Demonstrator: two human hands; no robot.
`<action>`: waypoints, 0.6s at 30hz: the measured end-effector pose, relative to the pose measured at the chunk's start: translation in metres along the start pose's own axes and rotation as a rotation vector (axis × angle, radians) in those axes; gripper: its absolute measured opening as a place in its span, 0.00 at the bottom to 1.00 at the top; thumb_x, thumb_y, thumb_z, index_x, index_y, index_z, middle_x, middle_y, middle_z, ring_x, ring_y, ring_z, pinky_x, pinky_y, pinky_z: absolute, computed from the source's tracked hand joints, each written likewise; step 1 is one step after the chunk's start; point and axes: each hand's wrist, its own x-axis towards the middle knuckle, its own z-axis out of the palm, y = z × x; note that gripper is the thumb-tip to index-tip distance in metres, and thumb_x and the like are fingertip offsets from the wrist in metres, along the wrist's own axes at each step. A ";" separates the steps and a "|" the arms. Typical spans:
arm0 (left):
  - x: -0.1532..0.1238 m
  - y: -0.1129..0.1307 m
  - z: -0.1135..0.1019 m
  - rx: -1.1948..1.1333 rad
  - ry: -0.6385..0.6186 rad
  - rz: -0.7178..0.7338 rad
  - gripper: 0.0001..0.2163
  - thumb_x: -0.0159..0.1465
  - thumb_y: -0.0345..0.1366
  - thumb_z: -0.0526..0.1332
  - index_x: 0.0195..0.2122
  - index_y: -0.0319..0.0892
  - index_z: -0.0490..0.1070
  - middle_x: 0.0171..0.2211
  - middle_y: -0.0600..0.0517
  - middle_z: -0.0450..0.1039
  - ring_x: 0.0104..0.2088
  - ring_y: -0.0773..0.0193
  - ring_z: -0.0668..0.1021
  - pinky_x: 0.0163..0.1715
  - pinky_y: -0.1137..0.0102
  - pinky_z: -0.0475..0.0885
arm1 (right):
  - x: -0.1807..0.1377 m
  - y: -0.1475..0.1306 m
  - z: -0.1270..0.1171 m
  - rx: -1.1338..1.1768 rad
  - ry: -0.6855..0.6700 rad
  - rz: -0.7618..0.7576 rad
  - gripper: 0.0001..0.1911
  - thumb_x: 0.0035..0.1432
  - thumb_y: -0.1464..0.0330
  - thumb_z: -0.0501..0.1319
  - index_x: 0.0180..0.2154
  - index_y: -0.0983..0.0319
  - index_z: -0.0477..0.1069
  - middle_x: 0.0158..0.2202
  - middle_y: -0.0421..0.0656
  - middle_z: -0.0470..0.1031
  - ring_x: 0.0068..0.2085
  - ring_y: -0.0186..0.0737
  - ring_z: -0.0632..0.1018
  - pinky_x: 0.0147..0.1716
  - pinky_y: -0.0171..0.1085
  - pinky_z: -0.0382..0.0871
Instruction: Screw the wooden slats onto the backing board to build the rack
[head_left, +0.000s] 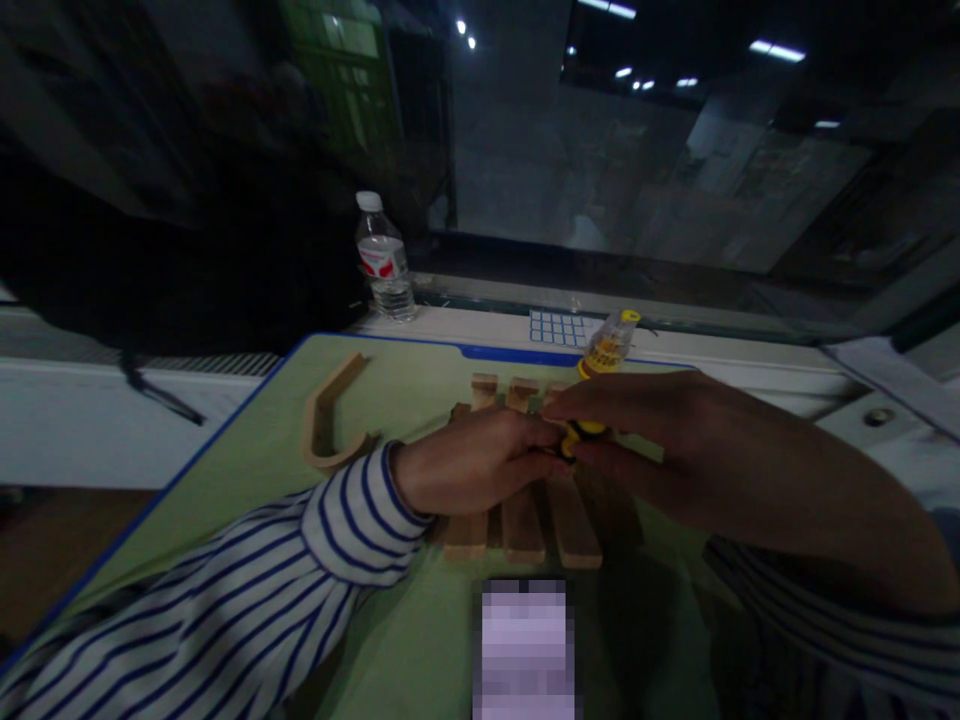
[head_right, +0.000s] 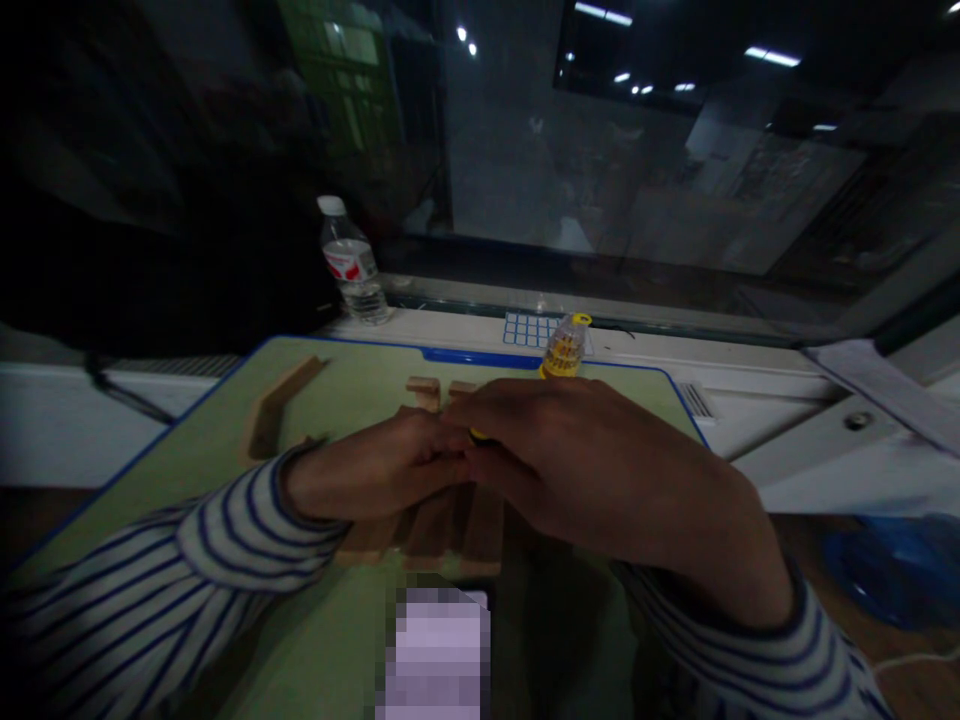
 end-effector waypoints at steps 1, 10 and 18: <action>0.000 0.001 0.000 0.000 0.002 -0.012 0.10 0.68 0.35 0.53 0.41 0.38 0.72 0.37 0.49 0.76 0.37 0.63 0.77 0.36 0.71 0.69 | 0.000 0.000 0.000 0.017 -0.003 -0.003 0.11 0.63 0.70 0.55 0.46 0.58 0.71 0.47 0.41 0.77 0.45 0.38 0.77 0.45 0.38 0.68; -0.027 0.033 -0.008 0.247 -0.018 -0.093 0.10 0.66 0.42 0.56 0.31 0.45 0.72 0.30 0.56 0.74 0.32 0.66 0.76 0.32 0.71 0.64 | 0.002 0.003 0.000 0.072 -0.006 0.023 0.08 0.61 0.74 0.55 0.38 0.59 0.72 0.43 0.38 0.77 0.42 0.34 0.76 0.42 0.34 0.66; -0.031 0.048 0.000 0.226 -0.109 0.027 0.04 0.60 0.33 0.64 0.28 0.45 0.70 0.32 0.59 0.74 0.38 0.66 0.75 0.40 0.70 0.63 | 0.004 0.000 0.001 0.087 -0.012 0.042 0.10 0.62 0.73 0.54 0.42 0.59 0.72 0.39 0.38 0.77 0.39 0.34 0.76 0.38 0.34 0.65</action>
